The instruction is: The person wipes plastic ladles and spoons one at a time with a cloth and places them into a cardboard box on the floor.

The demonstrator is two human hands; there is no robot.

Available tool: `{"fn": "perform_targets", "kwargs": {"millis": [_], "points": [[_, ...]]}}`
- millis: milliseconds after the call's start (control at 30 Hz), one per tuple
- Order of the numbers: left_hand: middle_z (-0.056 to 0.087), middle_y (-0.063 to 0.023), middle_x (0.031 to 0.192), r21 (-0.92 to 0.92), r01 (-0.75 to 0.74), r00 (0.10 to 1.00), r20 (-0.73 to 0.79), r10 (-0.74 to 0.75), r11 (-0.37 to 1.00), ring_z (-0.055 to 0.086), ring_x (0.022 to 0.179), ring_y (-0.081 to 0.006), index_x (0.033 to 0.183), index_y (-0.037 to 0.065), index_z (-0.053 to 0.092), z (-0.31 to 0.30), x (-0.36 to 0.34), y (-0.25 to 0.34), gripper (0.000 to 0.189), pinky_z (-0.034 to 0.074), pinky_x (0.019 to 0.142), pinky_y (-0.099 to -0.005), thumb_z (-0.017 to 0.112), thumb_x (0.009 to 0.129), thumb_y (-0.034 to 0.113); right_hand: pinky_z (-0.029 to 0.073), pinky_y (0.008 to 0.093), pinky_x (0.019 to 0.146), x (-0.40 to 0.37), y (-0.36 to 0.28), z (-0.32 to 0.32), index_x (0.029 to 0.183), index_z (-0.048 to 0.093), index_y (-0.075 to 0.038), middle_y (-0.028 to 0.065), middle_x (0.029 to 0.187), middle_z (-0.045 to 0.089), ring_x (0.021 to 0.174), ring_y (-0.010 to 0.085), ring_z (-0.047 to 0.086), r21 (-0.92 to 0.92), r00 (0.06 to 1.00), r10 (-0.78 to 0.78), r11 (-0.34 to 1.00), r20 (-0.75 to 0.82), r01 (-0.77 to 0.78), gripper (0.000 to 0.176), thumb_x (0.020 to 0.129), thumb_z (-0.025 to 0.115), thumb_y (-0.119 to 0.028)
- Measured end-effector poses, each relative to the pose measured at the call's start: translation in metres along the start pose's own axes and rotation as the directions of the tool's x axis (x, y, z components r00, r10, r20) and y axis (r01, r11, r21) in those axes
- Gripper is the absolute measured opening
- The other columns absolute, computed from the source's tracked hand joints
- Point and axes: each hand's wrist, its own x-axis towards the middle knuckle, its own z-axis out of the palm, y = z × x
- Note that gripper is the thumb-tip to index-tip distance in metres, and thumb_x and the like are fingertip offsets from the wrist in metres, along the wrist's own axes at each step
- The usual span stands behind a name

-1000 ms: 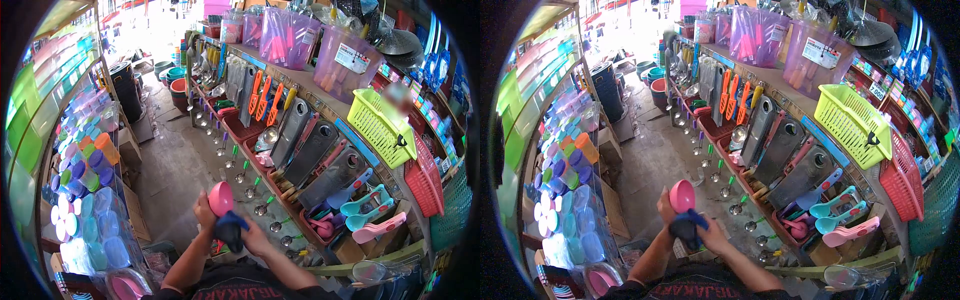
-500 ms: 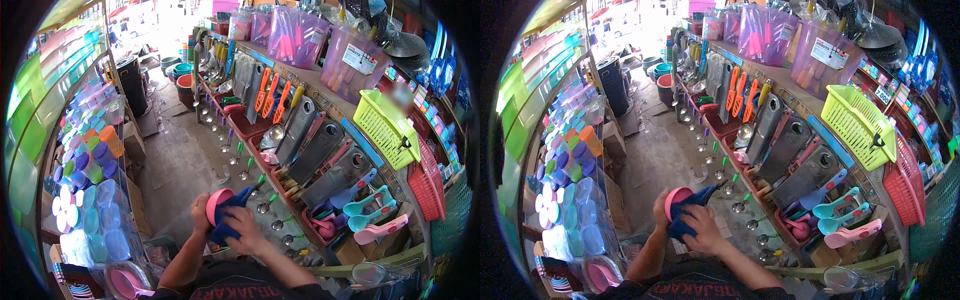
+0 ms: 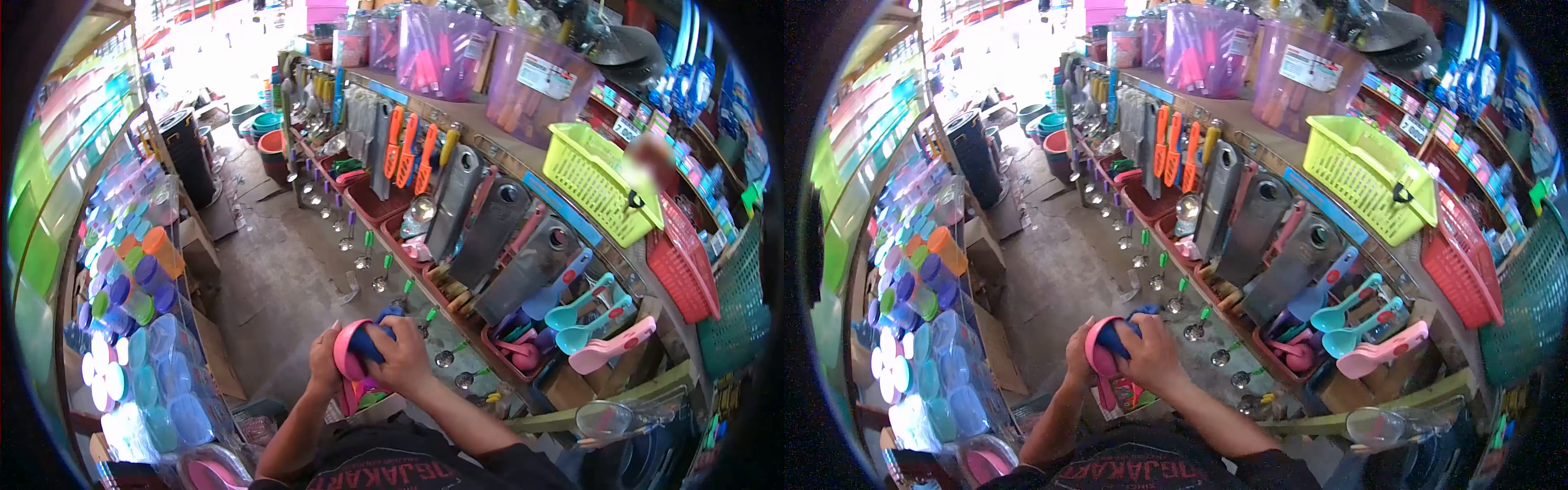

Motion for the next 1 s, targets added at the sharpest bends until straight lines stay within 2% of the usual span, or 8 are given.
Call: {"fn": "perform_targets", "kwargs": {"millis": [133,233,400,600,667,800,867,1000], "points": [[0.054,0.0007,0.064,0.125,-0.225,0.974,0.003,0.226,0.966,0.049,0.054,-0.0075,0.073,0.009,0.057,0.000,0.003,0.000,0.027,0.042,0.051,-0.0234,0.046,0.091,0.025,0.043,0.0412,0.077,-0.002,-0.010,0.016,0.094,0.059,-0.007,0.0147,0.101,0.051,0.091,0.0324,0.051,0.248,0.912,0.159,0.967,-0.379,-0.066,0.036,0.059,0.066,-0.012],[0.055,-0.0001,0.067,0.161,-0.175,0.984,0.053,0.168,0.971,0.051,0.057,-0.0082,0.076,0.008,0.058,-0.030,0.019,-0.002,0.025,0.044,0.054,-0.0240,0.047,0.091,0.024,0.045,0.0393,0.073,-0.006,0.005,0.007,0.092,0.058,-0.007,0.0123,0.097,0.051,0.086,0.0319,0.051,0.209,0.991,-0.106,0.974,0.080,0.087,0.036,0.058,0.067,-0.015],[0.057,-0.0017,0.071,-0.047,-0.084,0.993,-0.091,0.080,0.995,0.053,0.061,-0.0091,0.081,0.007,0.059,-0.003,0.007,-0.019,0.023,0.046,0.057,-0.0242,0.046,0.091,0.023,0.044,0.0399,0.077,0.001,-0.006,0.009,0.093,0.057,-0.007,0.0120,0.096,0.050,0.089,0.0322,0.051,0.208,0.942,0.132,0.976,-0.308,-0.068,0.036,0.059,0.067,-0.016],[0.049,0.0017,0.069,0.099,-0.149,0.987,-0.037,0.153,0.984,0.044,0.058,-0.0052,0.070,0.011,0.047,-0.035,0.028,-0.021,0.025,0.037,0.050,-0.0235,0.043,0.092,0.021,0.042,0.0424,0.081,-0.025,0.016,-0.016,0.092,0.058,-0.007,0.0148,0.101,0.050,0.093,0.0356,0.051,0.484,0.981,-0.047,0.873,0.187,-0.050,0.031,0.063,0.065,-0.013],[0.050,0.0012,0.070,0.204,-0.257,0.963,-0.033,0.269,0.945,0.044,0.058,-0.0064,0.070,0.008,0.048,-0.028,0.027,-0.020,0.023,0.038,0.052,-0.0239,0.046,0.090,0.020,0.042,0.0411,0.081,-0.035,0.022,-0.029,0.094,0.059,-0.007,0.0143,0.102,0.051,0.093,0.0345,0.051,0.455,0.997,0.052,0.888,0.055,-0.071,0.033,0.062,0.066,-0.014],[0.051,0.0009,0.066,0.538,-0.411,0.909,0.183,0.374,0.736,0.045,0.057,-0.0085,0.070,0.003,0.052,-0.024,0.009,-0.014,0.018,0.039,0.054,-0.0244,0.052,0.084,0.014,0.042,0.0379,0.084,-0.035,0.016,-0.058,0.099,0.060,-0.007,0.0138,0.106,0.052,0.095,0.0309,0.053,0.394,0.981,0.110,0.918,-0.160,-0.038,0.038,0.063,0.069,-0.016],[0.051,-0.0008,0.061,0.602,-0.708,0.703,0.651,0.287,0.368,0.044,0.056,-0.0078,0.063,0.003,0.051,-0.020,0.004,-0.009,0.022,0.038,0.053,-0.0238,0.052,0.083,0.013,0.041,0.0371,0.086,-0.032,0.010,-0.057,0.099,0.061,-0.006,0.0143,0.108,0.052,0.098,0.0294,0.053,0.367,0.990,0.019,0.929,-0.141,0.035,0.038,0.064,0.070,-0.016],[0.054,-0.0045,0.061,0.498,-0.690,0.692,0.667,0.277,0.526,0.047,0.055,-0.0097,0.061,0.002,0.051,-0.017,0.002,-0.013,0.023,0.038,0.052,-0.0246,0.053,0.081,0.014,0.042,0.0367,0.083,-0.057,0.041,-0.020,0.101,0.058,-0.004,0.0133,0.103,0.054,0.096,0.0266,0.054,0.756,0.986,0.157,0.639,0.051,-0.141,0.038,0.067,0.070,-0.017]]}}
